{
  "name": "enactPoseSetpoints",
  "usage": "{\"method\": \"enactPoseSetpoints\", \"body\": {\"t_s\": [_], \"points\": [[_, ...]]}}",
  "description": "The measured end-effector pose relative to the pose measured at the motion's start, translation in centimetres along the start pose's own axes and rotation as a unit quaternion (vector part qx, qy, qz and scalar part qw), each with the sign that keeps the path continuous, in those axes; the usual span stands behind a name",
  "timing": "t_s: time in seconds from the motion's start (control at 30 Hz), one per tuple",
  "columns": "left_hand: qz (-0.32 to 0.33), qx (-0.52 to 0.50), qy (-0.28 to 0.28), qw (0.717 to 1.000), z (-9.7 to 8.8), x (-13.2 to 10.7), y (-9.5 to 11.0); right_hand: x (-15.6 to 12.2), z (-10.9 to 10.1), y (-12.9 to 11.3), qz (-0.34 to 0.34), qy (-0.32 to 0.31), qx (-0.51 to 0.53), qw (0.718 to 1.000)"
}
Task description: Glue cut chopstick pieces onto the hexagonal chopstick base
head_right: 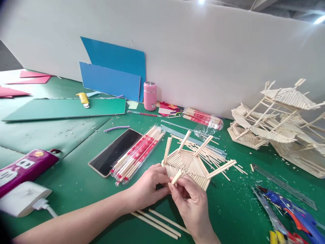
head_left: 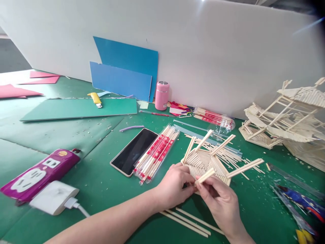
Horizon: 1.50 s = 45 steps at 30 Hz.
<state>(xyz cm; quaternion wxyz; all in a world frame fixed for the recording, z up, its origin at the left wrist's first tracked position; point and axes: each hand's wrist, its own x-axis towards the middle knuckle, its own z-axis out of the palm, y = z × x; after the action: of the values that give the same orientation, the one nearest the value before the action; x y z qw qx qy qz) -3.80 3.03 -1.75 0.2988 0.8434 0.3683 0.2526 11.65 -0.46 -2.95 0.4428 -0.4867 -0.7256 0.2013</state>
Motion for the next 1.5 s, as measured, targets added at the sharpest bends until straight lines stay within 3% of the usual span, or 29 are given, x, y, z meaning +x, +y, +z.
{"method": "enactPoseSetpoints", "body": {"t_s": [0.43, 0.6, 0.67, 0.8, 0.93, 1.1, 1.27, 1.37, 1.5], "points": [[0.006, -0.012, 0.005, 1.0, 0.0, 0.0, -0.1, 0.0, -0.1, -0.1, 0.009, -0.005, 0.008, 1.0], [0.02, -0.049, 0.002, 0.999, -0.6, -0.2, 0.1, -0.3, -0.7, -0.6, 0.072, -0.004, 0.063, 0.995], [0.005, -0.072, 0.02, 0.997, -1.0, -0.2, 0.3, -0.3, -1.4, -0.7, 0.085, 0.052, 0.103, 0.99], [-0.062, -0.109, 0.096, 0.987, -2.0, 0.1, 0.6, -0.5, -3.2, -0.2, 0.109, 0.243, 0.163, 0.95], [-0.122, -0.094, 0.166, 0.974, -3.0, 0.2, 0.7, -2.4, -5.0, 1.0, 0.148, 0.307, 0.108, 0.934], [-0.144, -0.069, 0.19, 0.969, -4.0, -1.6, 1.3, -5.6, -6.0, 1.5, 0.164, 0.222, -0.046, 0.96], [-0.128, -0.04, 0.107, 0.985, -3.6, -3.9, 1.9, -6.0, -5.9, 1.0, 0.146, 0.158, -0.091, 0.972], [-0.13, -0.037, 0.077, 0.988, -3.0, -4.1, 2.0, -5.2, -5.5, 0.5, 0.097, 0.073, -0.111, 0.986], [-0.149, -0.064, 0.104, 0.981, -2.6, -3.2, 1.5, -4.0, -4.8, 0.3, 0.012, -0.049, -0.199, 0.979]]}}
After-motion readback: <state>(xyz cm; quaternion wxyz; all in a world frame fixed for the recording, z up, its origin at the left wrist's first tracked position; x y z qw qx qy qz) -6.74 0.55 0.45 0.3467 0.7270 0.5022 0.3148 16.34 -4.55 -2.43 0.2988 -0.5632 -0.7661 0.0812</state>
